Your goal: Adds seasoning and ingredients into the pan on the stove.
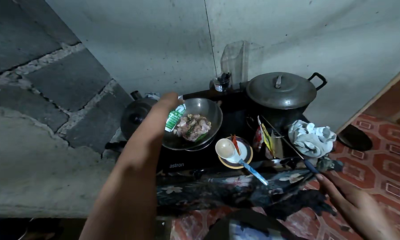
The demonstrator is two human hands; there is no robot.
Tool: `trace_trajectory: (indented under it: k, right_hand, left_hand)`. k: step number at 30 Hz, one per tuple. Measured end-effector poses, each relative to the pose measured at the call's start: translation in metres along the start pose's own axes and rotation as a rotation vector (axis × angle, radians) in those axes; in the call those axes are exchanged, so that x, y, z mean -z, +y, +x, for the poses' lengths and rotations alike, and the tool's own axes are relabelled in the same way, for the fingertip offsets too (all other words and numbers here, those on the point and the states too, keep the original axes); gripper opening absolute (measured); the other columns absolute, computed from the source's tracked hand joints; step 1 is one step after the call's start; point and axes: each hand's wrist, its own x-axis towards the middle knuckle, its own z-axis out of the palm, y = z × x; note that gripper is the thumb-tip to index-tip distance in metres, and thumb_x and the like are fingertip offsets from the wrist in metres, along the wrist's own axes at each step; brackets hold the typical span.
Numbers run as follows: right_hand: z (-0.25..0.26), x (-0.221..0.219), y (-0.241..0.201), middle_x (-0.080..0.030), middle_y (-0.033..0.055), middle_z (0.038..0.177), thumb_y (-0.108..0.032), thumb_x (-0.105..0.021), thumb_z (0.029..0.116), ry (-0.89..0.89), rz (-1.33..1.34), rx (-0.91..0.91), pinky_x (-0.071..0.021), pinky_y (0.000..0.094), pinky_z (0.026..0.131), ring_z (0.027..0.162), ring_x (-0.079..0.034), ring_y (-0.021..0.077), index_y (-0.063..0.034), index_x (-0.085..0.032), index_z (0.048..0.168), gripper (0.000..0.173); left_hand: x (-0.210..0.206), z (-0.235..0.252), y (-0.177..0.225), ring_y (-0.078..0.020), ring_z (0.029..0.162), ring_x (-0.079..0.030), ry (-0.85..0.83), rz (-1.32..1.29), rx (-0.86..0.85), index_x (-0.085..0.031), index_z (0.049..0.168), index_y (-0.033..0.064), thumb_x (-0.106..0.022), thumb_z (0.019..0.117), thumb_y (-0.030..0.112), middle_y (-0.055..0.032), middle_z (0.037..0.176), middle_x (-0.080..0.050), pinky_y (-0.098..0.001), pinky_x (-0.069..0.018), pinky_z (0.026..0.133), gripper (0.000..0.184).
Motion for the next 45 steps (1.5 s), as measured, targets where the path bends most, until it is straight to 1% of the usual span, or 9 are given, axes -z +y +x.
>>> trace_trajectory:
  k: [4, 11, 14, 18, 22, 30, 35, 42, 45]
  right_hand:
    - [0.001, 0.000, -0.001, -0.066, 0.0125, 0.080, -0.047, -0.040, 0.1078, -0.011, -0.005, -0.003, -0.0492, 0.0497, 0.060, 0.063, -0.059, 0.0235, 0.0000, -0.071, 0.114, 0.056]
    - [0.003, -0.005, 0.006, -0.067, 0.0129, 0.080, -0.048, -0.040, 0.1070, 0.007, -0.003, 0.031, -0.0508, 0.0497, 0.062, 0.065, -0.061, 0.0240, -0.0007, -0.072, 0.112, 0.057]
    - [0.002, -0.005, 0.007, -0.067, 0.0127, 0.080, -0.047, -0.041, 0.1073, -0.012, 0.009, 0.021, -0.0503, 0.0486, 0.061, 0.064, -0.059, 0.0228, -0.0005, -0.072, 0.114, 0.057]
    - [0.000, -0.004, 0.009, -0.068, 0.0133, 0.081, -0.046, -0.041, 0.1075, 0.001, 0.013, 0.021, -0.0507, 0.0486, 0.061, 0.063, -0.060, 0.0232, -0.0001, -0.072, 0.116, 0.056]
    - [-0.005, -0.002, 0.009, -0.066, 0.0121, 0.079, -0.045, -0.042, 0.1072, -0.003, 0.033, 0.001, -0.0503, 0.0477, 0.060, 0.062, -0.059, 0.0216, -0.0001, -0.072, 0.115, 0.054]
    - [-0.012, 0.002, 0.013, -0.067, 0.0116, 0.079, -0.043, -0.044, 0.1074, 0.016, 0.037, -0.073, -0.0500, 0.0481, 0.060, 0.063, -0.059, 0.0216, -0.0005, -0.071, 0.116, 0.051]
    - [-0.016, 0.006, 0.015, -0.066, 0.0110, 0.079, -0.043, -0.044, 0.1075, 0.014, 0.046, -0.112, -0.0494, 0.0492, 0.060, 0.063, -0.058, 0.0220, -0.0013, -0.071, 0.117, 0.050]
    - [-0.020, 0.007, 0.017, -0.068, 0.0140, 0.083, -0.041, -0.045, 0.1077, 0.005, 0.065, -0.133, -0.0507, 0.0524, 0.065, 0.067, -0.061, 0.0251, -0.0004, -0.070, 0.122, 0.049]
    - [-0.018, 0.004, 0.020, -0.067, 0.0139, 0.083, -0.040, -0.045, 0.1076, 0.007, 0.065, -0.105, -0.0506, 0.0510, 0.064, 0.066, -0.060, 0.0246, 0.0004, -0.070, 0.121, 0.049]
  left_hand:
    - [0.002, -0.011, 0.011, -0.0489, 0.110, -0.063, -0.057, 0.012, -0.027, -0.064, 0.116, -0.0116, -0.052, 0.1080, 0.034, -0.0337, 0.113, -0.064, -0.0673, -0.0456, 0.097, 0.048]
    - [0.003, -0.028, 0.017, -0.0478, 0.113, -0.061, -0.224, 0.158, 0.013, -0.064, 0.114, -0.0116, -0.058, 0.1042, 0.040, -0.0327, 0.116, -0.064, -0.0675, -0.0443, 0.098, 0.053]
    - [-0.001, -0.026, 0.007, -0.0474, 0.113, -0.062, -0.214, 0.144, 0.025, -0.066, 0.115, -0.0090, -0.060, 0.1030, 0.043, -0.0312, 0.116, -0.065, -0.0692, -0.0445, 0.097, 0.053]
    - [-0.003, -0.023, 0.011, -0.0475, 0.116, -0.061, -0.209, 0.101, 0.014, -0.063, 0.123, -0.0091, -0.058, 0.1040, 0.043, -0.0321, 0.119, -0.064, -0.0677, -0.0438, 0.100, 0.056]
    - [-0.009, -0.018, 0.028, -0.0445, 0.109, -0.063, -0.209, 0.020, -0.042, -0.063, 0.118, -0.0105, -0.057, 0.1041, 0.043, -0.0308, 0.114, -0.065, -0.0644, -0.0461, 0.097, 0.056]
    - [-0.013, -0.005, 0.066, -0.0385, 0.101, -0.067, -0.217, -0.154, -0.186, -0.065, 0.118, -0.0059, -0.056, 0.1053, 0.040, -0.0266, 0.109, -0.068, -0.0605, -0.0490, 0.095, 0.048]
    - [-0.015, 0.011, 0.068, -0.0390, 0.103, -0.066, -0.156, -0.192, -0.215, -0.065, 0.118, -0.0066, -0.053, 0.1074, 0.035, -0.0274, 0.110, -0.067, -0.0603, -0.0485, 0.097, 0.045]
    - [-0.006, 0.023, 0.035, -0.0457, 0.113, -0.063, 0.040, -0.193, -0.158, -0.064, 0.122, -0.0065, -0.050, 0.1089, 0.032, -0.0311, 0.117, -0.065, -0.0651, -0.0454, 0.100, 0.043]
    - [-0.002, 0.012, 0.021, -0.0474, 0.117, -0.061, 0.040, -0.129, -0.104, -0.064, 0.122, -0.0071, -0.051, 0.1085, 0.033, -0.0323, 0.120, -0.064, -0.0662, -0.0437, 0.102, 0.044]
